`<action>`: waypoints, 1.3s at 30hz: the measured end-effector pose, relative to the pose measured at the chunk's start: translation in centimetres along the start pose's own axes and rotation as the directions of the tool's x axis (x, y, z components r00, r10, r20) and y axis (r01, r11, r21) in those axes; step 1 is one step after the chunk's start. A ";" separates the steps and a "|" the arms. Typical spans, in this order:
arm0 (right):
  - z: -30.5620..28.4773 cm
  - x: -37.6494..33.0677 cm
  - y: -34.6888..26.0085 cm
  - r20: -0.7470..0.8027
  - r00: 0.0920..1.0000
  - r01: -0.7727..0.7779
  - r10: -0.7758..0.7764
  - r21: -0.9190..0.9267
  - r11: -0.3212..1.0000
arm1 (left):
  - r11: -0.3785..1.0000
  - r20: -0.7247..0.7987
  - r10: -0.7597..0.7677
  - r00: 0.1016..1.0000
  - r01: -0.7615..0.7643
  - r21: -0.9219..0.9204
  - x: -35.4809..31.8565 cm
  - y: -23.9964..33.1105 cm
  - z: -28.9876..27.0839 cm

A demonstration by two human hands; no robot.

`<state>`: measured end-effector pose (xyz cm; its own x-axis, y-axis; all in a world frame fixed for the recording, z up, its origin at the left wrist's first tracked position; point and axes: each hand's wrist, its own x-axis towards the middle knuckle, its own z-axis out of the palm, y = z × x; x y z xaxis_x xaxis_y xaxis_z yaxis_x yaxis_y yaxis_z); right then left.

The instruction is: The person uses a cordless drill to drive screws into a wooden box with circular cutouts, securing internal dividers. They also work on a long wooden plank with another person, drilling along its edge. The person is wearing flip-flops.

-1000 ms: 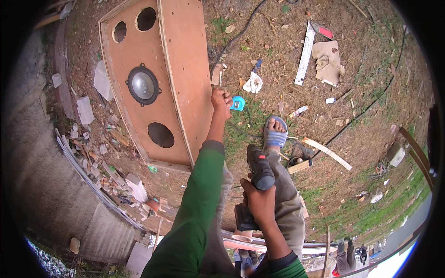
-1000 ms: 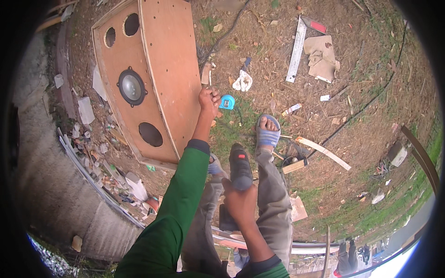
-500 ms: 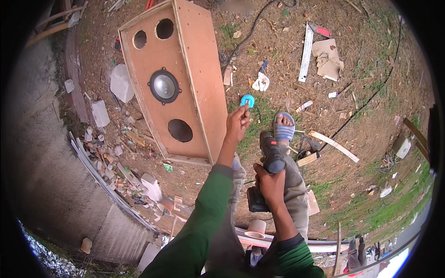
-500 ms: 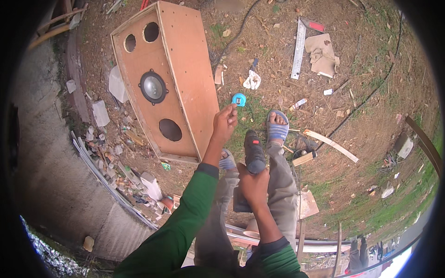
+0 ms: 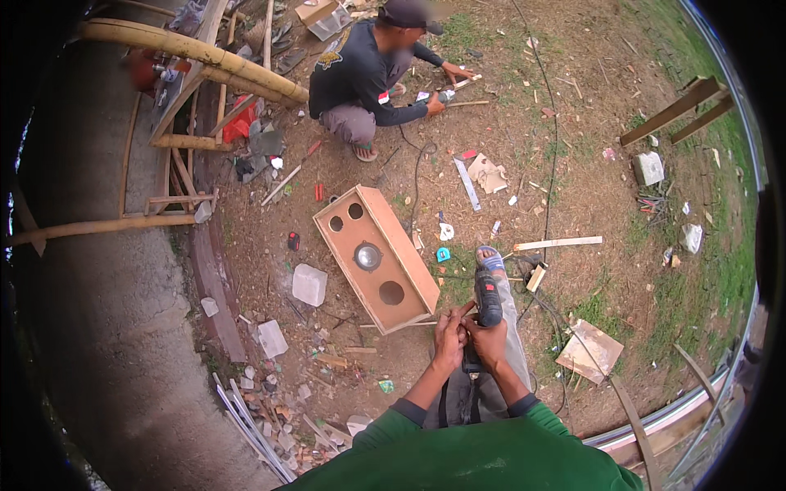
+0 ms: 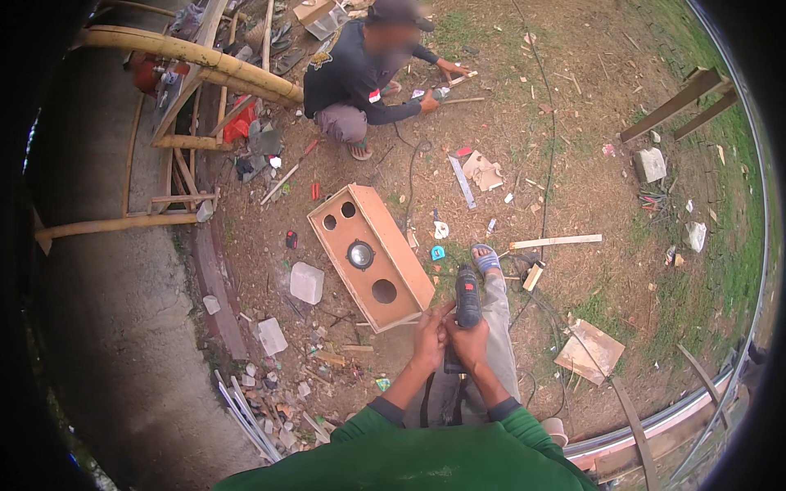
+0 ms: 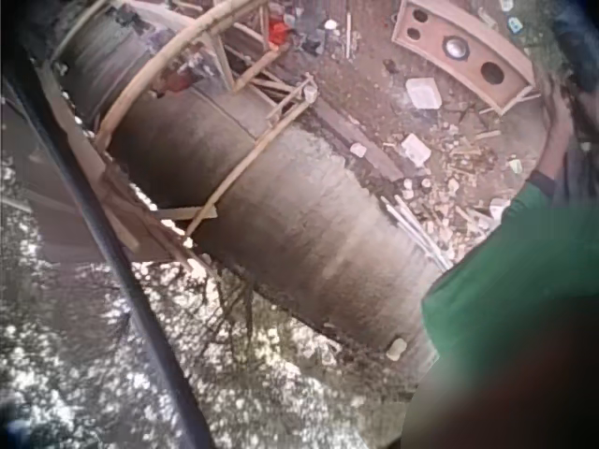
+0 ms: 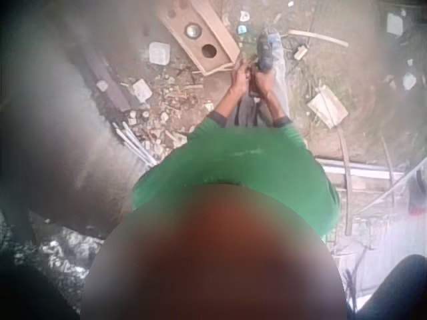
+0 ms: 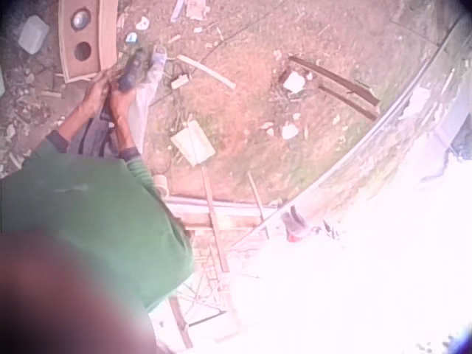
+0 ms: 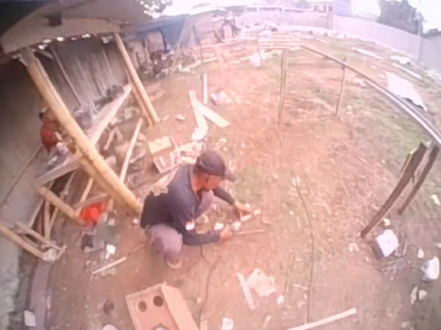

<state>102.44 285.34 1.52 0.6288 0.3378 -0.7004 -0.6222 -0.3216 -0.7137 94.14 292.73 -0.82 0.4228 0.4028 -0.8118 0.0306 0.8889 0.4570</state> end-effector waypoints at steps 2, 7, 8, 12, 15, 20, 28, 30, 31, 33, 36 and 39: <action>-1.2 -5.0 -1.1 -0.043 0.996 0.081 -0.078 0.074 0.994 | 0.999 0.096 -0.035 0.995 0.034 0.016 -4.1 0.1 0.6; -3.3 -17.2 2.1 -0.285 0.923 0.303 -0.257 0.133 0.943 | 0.967 0.380 -0.217 0.899 0.146 0.208 -12.5 -1.1 -0.4; -3.4 -20.2 3.6 -0.358 0.903 0.326 -0.240 0.205 0.923 | 0.956 0.416 -0.258 0.872 0.168 0.242 -14.6 -1.8 -1.2; -4.2 -28.7 7.9 -0.474 0.874 0.335 -0.105 0.433 0.837 | 0.909 0.452 -0.359 0.816 0.197 0.367 -22.1 -5.4 -3.8; -5.9 -35.0 11.2 -0.668 0.743 0.366 -0.020 0.382 0.849 | 0.776 0.407 -0.537 0.739 0.242 0.583 -26.8 -8.7 -4.8; -8.4 -44.0 18.1 -0.873 0.483 0.562 0.064 0.365 0.743 | 0.590 0.294 -0.724 0.624 0.338 0.733 -32.9 -15.4 -6.1; -13.4 -57.5 28.8 -0.937 0.178 0.543 0.301 0.348 0.764 | 0.171 0.157 -0.944 0.289 0.023 0.985 -41.8 -28.8 -8.8; -15.2 -61.2 32.1 -0.935 0.130 0.569 0.329 0.342 0.748 | -0.001 0.018 -0.970 0.244 -0.077 0.997 -45.1 -32.3 -9.8; -16.3 -63.2 33.9 -0.933 0.116 0.556 0.341 0.346 0.756 | -0.049 -0.019 -0.973 0.230 -0.123 0.991 -47.0 -34.4 -10.5; -18.8 -66.9 37.5 -0.947 0.042 0.548 0.319 0.288 0.785 | -0.128 -0.082 -0.971 0.223 -0.199 0.972 -50.8 -38.6 -11.8; -22.8 -71.4 42.6 -0.963 -0.028 0.536 0.269 0.212 0.817 | -0.224 -0.205 -0.963 0.175 -0.091 0.970 -55.7 -44.9 -12.9; -26.3 -74.5 46.3 -0.930 0.004 0.599 0.368 0.297 0.744 | -0.264 -0.257 -0.959 0.118 -0.046 0.963 -59.3 -50.0 -13.6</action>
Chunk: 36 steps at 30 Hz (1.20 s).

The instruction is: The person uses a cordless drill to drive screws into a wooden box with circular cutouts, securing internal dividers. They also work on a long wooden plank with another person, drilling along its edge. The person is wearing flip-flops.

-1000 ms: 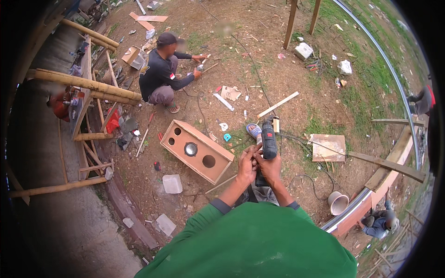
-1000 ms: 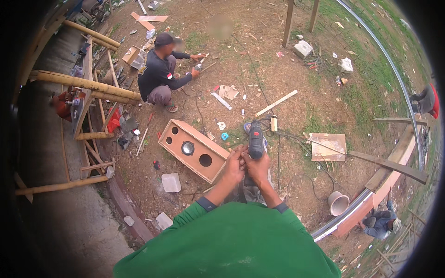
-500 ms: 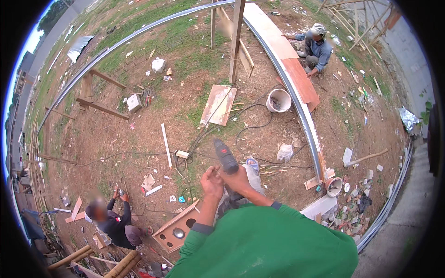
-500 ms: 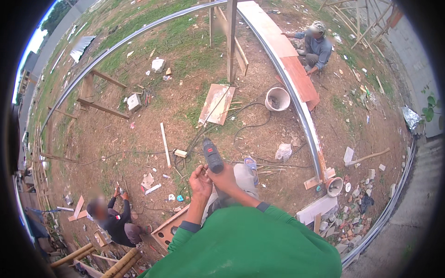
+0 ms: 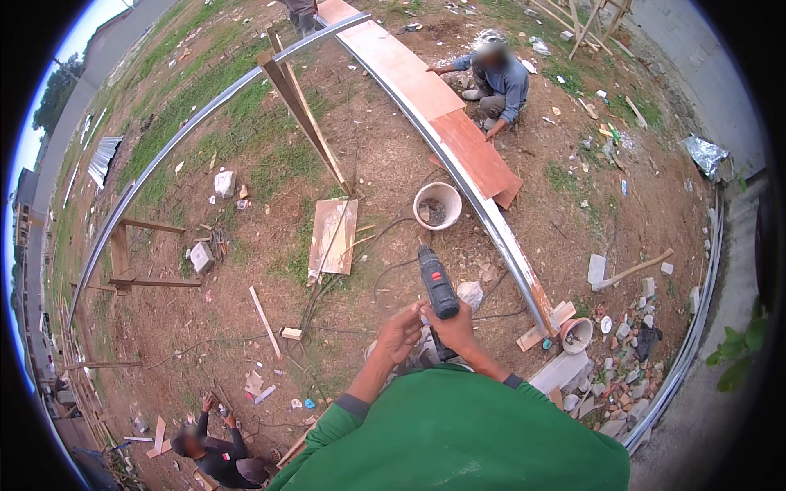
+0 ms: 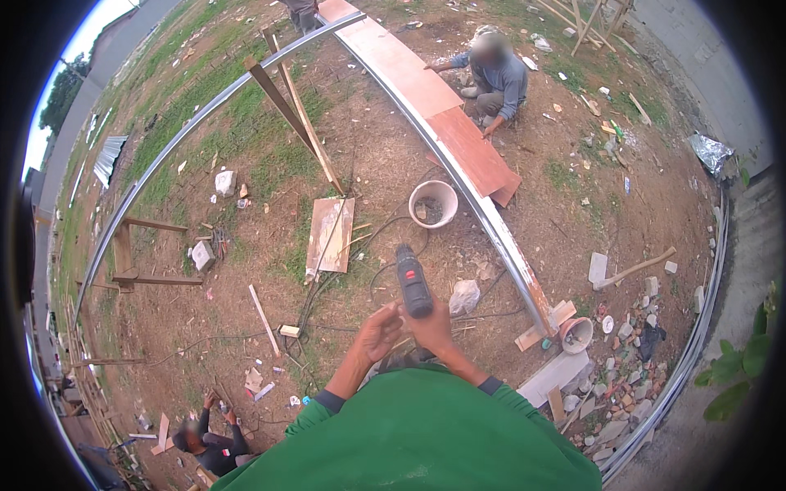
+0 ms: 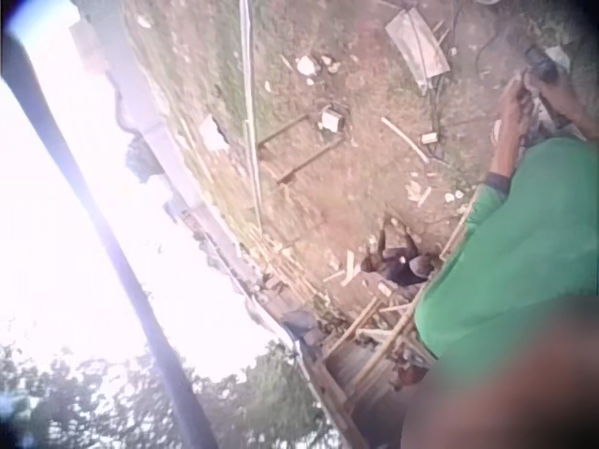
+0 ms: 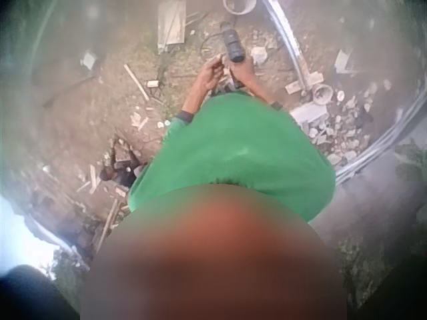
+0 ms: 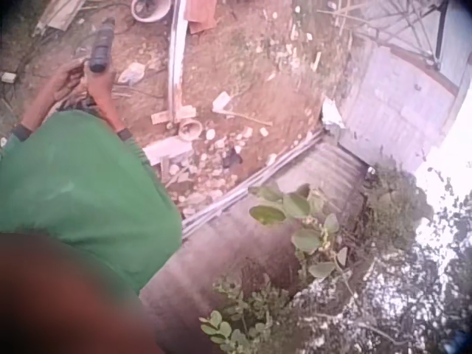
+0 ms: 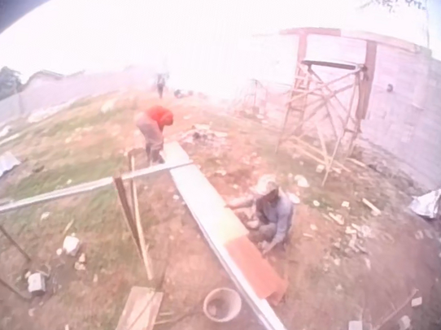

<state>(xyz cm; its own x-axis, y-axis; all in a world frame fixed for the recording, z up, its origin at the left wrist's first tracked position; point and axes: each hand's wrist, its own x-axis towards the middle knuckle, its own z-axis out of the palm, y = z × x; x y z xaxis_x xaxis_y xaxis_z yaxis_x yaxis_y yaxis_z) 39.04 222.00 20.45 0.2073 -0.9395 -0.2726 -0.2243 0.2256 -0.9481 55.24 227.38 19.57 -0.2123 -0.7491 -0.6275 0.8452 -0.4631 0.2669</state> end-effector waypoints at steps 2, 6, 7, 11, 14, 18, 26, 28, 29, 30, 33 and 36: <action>-1.7 2.9 -0.4 -0.026 0.999 0.026 -0.025 0.033 0.999 | 0.999 -0.008 -0.005 1.000 0.006 0.040 2.6 0.9 2.1; -4.2 7.7 -1.8 -0.106 0.991 0.081 -0.083 -0.025 0.996 | 0.990 -0.027 -0.046 0.999 0.050 0.133 7.6 3.2 5.4; -4.9 8.9 -2.4 -0.134 0.983 0.119 -0.129 -0.085 0.989 | 0.991 -0.040 -0.051 0.998 0.056 0.124 9.3 4.2 6.1; -7.5 13.2 -4.3 -0.092 0.975 0.184 -0.200 -0.158 0.970 | 0.998 0.070 -0.041 0.997 0.044 -0.045 16.0 10.0 8.5; -9.3 15.8 -5.6 0.006 0.981 0.191 -0.193 -0.194 0.962 | 0.997 0.136 -0.004 0.991 0.014 -0.077 21.4 15.5 10.6; -9.4 20.0 -8.4 0.059 0.948 0.319 -0.314 -0.240 0.917 | 0.998 0.173 -0.028 0.985 0.036 -0.045 26.9 21.6 14.1; -9.5 27.2 -12.8 -0.037 0.958 0.269 -0.285 -0.228 0.936 | 0.990 0.108 -0.123 0.987 0.115 0.079 34.2 27.2 19.2; -10.5 28.8 -13.1 -0.036 0.966 0.242 -0.257 -0.234 0.942 | 0.989 0.137 -0.135 0.981 0.126 0.071 35.6 27.6 20.0; -11.2 29.4 -13.3 -0.021 0.975 0.211 -0.222 -0.243 0.947 | 0.991 0.152 -0.131 0.980 0.124 0.055 36.2 27.6 20.3; -11.8 30.2 -13.5 -0.006 0.982 0.178 -0.186 -0.265 0.948 | 0.991 0.142 -0.123 0.982 0.113 0.072 36.9 27.7 20.8; -14.1 32.7 -14.1 0.027 0.981 0.192 -0.192 -0.261 0.946 | 0.989 0.112 -0.076 0.991 0.060 0.137 38.8 27.9 22.4; -17.5 34.8 -14.8 0.104 0.985 0.164 -0.135 -0.363 0.917 | 0.952 0.047 -0.033 0.998 0.017 0.305 40.6 28.4 24.3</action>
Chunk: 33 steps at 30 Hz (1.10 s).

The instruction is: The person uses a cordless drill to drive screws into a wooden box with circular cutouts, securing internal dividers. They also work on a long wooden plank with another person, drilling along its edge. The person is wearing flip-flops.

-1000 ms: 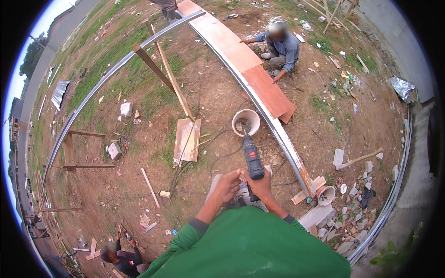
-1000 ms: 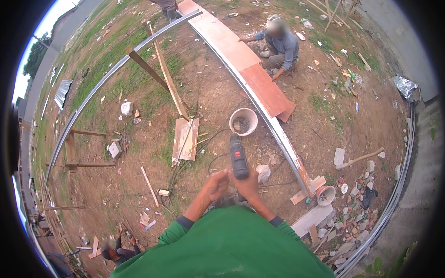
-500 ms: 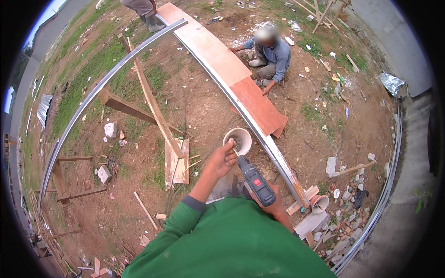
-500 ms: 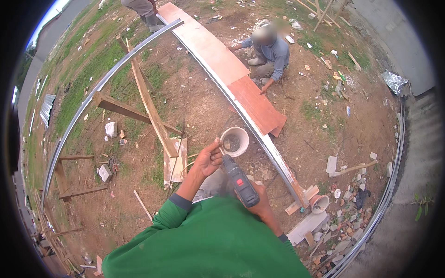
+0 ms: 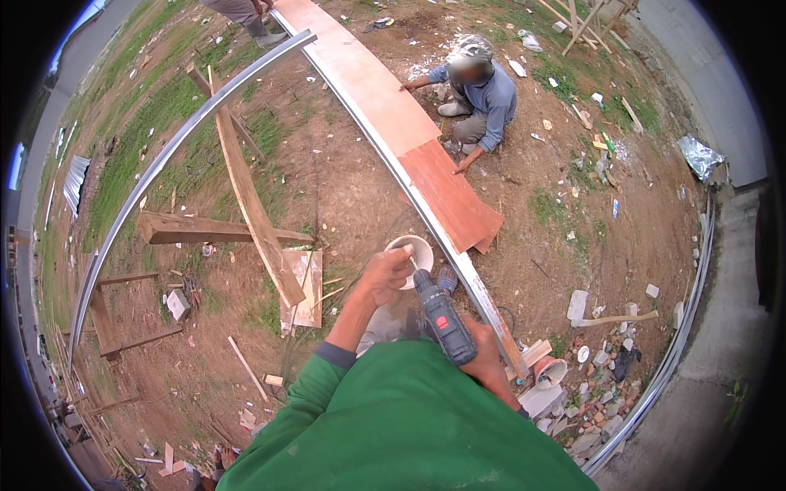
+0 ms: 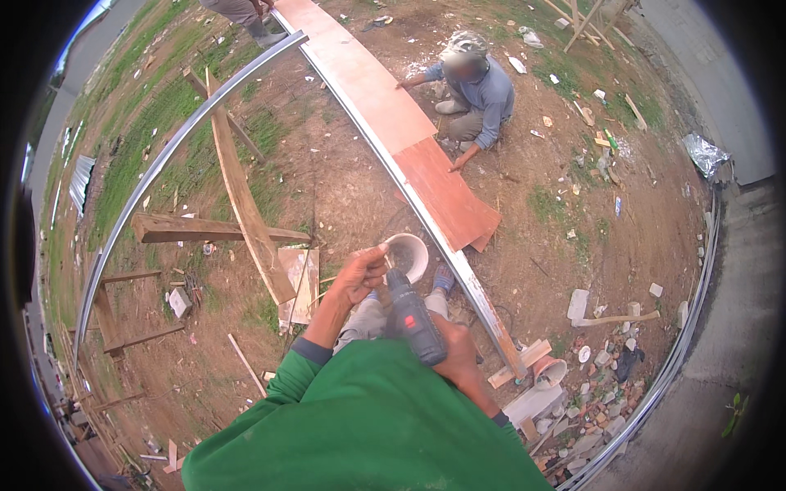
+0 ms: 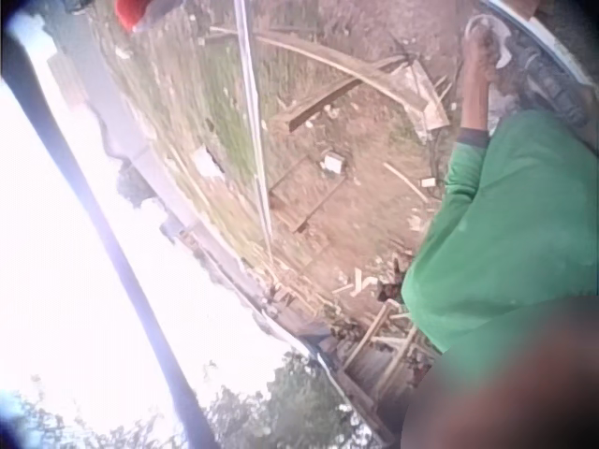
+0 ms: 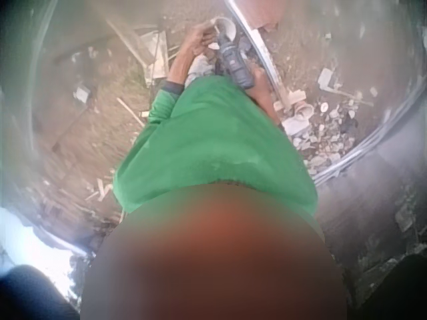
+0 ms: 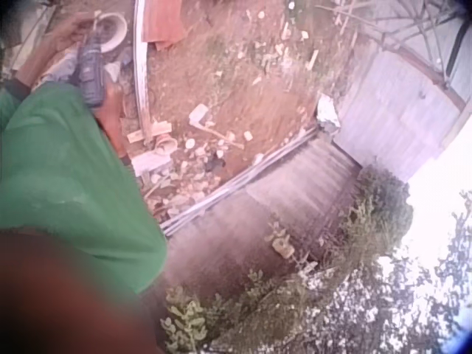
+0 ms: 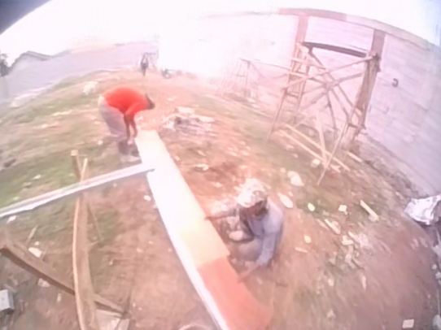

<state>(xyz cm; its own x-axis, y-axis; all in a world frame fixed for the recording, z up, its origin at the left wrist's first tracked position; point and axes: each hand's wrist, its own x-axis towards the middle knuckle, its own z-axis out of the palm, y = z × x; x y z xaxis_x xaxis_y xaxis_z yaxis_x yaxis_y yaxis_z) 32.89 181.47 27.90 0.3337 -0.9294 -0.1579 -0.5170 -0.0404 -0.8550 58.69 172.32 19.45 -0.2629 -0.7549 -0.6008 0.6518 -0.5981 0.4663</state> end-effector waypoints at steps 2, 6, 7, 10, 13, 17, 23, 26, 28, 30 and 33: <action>-2.4 1.4 1.1 0.019 0.994 0.108 -0.106 -0.190 0.976 | 0.987 -0.083 0.001 0.997 0.012 0.158 1.3 0.5 1.2; -7.2 3.4 4.4 0.147 0.970 0.243 -0.194 -0.560 0.792 | 0.937 -0.257 0.055 0.965 0.039 0.346 4.7 -1.2 4.9; -8.3 3.6 5.3 0.181 0.959 0.285 -0.220 -0.617 0.734 | 0.934 -0.285 0.075 0.956 0.033 0.355 5.5 -2.0 5.9; -11.2 4.5 8.4 0.248 0.943 0.330 -0.219 -0.649 0.686 | 0.948 -0.317 0.059 0.947 0.047 0.316 8.3 -4.0 8.0; -13.7 4.7 11.1 0.203 0.951 0.307 -0.233 -0.528 0.792 | 0.992 -0.232 -0.046 0.972 0.072 0.103 9.9 -5.2 8.7; -16.1 5.1 13.1 0.151 0.957 0.288 -0.246 -0.425 0.859 | 0.995 -0.102 -0.090 0.991 0.095 0.043 11.3 -5.9 9.5; -17.4 5.8 14.1 0.147 0.968 0.246 -0.203 -0.409 0.879 | 0.985 -0.131 -0.063 0.989 0.083 0.150 12.9 -6.1 11.5; -17.9 6.3 14.4 0.160 0.968 0.243 -0.194 -0.397 0.885 | 0.964 -0.166 -0.048 0.985 0.089 0.252 13.5 -5.4 12.0; -18.2 6.8 14.6 0.180 0.966 0.247 -0.187 -0.418 0.874 | 0.952 -0.210 -0.055 0.976 0.114 0.282 14.0 -5.0 12.0; -18.3 7.4 14.7 0.204 0.963 0.248 -0.175 -0.428 0.869 | 0.911 -0.246 -0.011 0.969 0.110 0.396 14.6 -4.6 11.8; -18.3 8.3 14.6 0.235 0.964 0.216 -0.123 -0.427 0.878 | 0.871 -0.281 -0.010 0.960 0.146 0.468 15.8 -4.4 11.0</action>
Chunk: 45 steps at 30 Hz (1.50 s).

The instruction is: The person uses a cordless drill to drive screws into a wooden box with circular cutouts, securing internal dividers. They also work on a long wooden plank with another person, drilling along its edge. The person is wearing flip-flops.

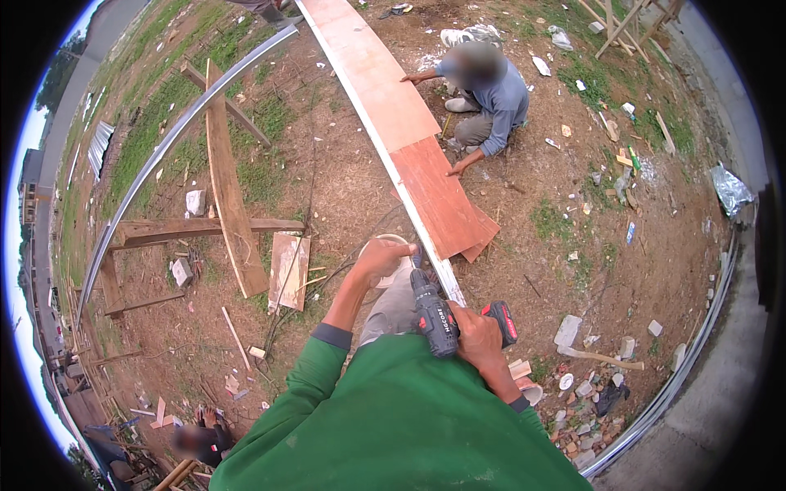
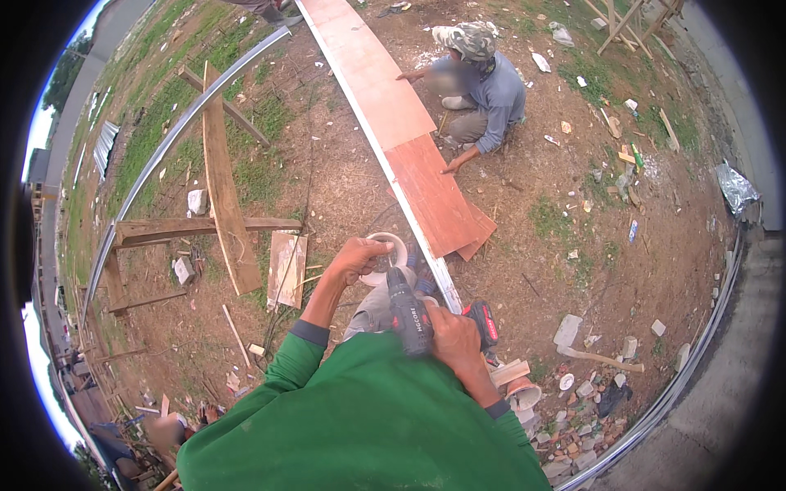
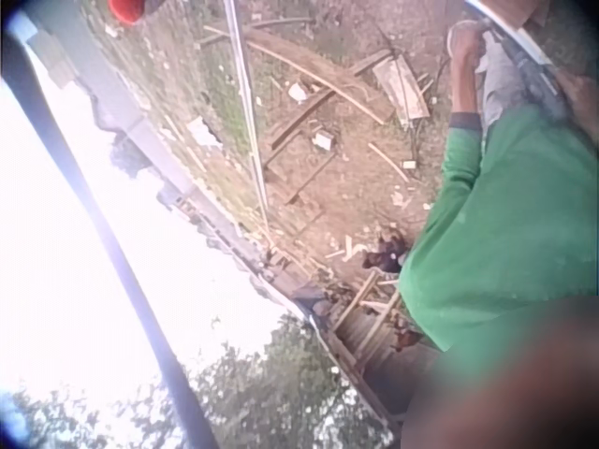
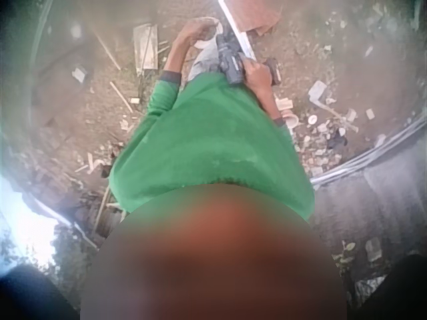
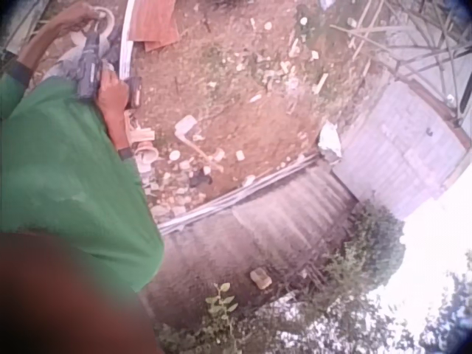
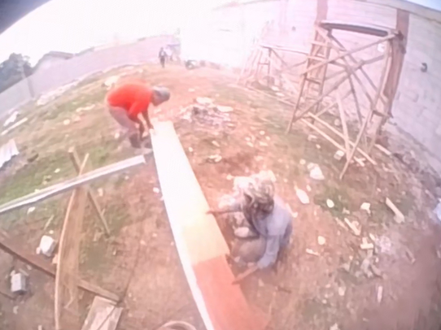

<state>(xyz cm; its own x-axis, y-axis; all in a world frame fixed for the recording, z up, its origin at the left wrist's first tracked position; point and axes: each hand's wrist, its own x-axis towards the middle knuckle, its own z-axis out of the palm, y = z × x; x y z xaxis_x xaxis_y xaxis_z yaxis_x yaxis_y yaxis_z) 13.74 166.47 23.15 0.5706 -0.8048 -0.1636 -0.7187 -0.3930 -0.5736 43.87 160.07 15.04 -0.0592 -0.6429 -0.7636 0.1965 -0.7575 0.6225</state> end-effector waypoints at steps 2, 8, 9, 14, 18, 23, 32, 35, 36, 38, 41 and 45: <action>0.1 1.0 -0.2 0.025 0.999 -0.049 0.048 0.023 0.999 | 0.988 0.072 -0.035 0.997 0.046 -0.148 1.2 -0.1 -0.6; -0.4 4.8 -0.9 -0.052 0.998 -0.025 0.032 0.129 0.991 | 0.814 0.300 -0.046 0.953 0.210 -0.541 4.1 0.0 -2.0; -0.6 5.4 -0.9 -0.033 0.999 -0.033 0.037 0.103 0.994 | 0.807 0.298 -0.041 0.954 0.207 -0.553 4.4 0.2 -2.1; -1.0 8.2 -0.9 0.055 0.996 -0.067 0.068 -0.020 0.998 | 0.756 0.309 -0.044 0.950 0.234 -0.612 5.7 1.8 -2.8; -1.0 10.1 -0.8 0.053 0.996 -0.070 0.073 -0.054 0.996 | 0.830 0.239 -0.033 0.970 0.160 -0.534 6.6 2.8 -3.4; -1.6 11.6 -1.5 0.071 0.993 -0.091 0.093 -0.027 0.995 | 0.874 0.231 0.007 0.973 0.106 -0.474 7.2 3.7 -4.2; -2.1 14.9 -1.7 0.033 0.996 -0.078 0.083 -0.149 0.986 | 0.730 0.150 -0.005 0.989 0.106 -0.676 10.3 4.5 -0.9; -2.3 15.1 -0.8 0.044 0.986 -0.163 0.164 -0.030 0.986 | 0.732 0.046 -0.060 0.997 0.076 -0.677 12.6 4.1 1.7; -2.4 15.1 -0.3 0.034 0.986 -0.166 0.165 0.019 0.986 | 0.736 0.041 -0.054 0.998 0.068 -0.674 13.2 4.1 2.4; -2.8 15.1 0.8 0.064 0.980 -0.188 0.186 0.028 0.982 | 0.732 0.037 -0.068 0.997 0.075 -0.678 13.9 4.5 3.7; -3.8 15.2 3.3 -0.012 0.993 -0.119 0.120 0.090 0.989 | 0.643 0.064 -0.074 0.995 0.097 -0.759 14.3 6.4 5.5; -6.2 15.8 8.3 -0.067 0.998 -0.004 0.019 0.212 0.977 | 0.592 0.124 0.062 0.990 0.064 -0.803 13.8 8.7 8.0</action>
<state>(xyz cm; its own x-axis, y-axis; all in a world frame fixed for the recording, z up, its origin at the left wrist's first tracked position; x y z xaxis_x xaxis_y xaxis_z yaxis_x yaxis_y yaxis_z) 14.32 147.72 20.76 0.5294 -0.8398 -0.1204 -0.6201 -0.2863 -0.7304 36.95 143.70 11.27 -0.1680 -0.6974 -0.6967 0.8987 -0.3988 0.1825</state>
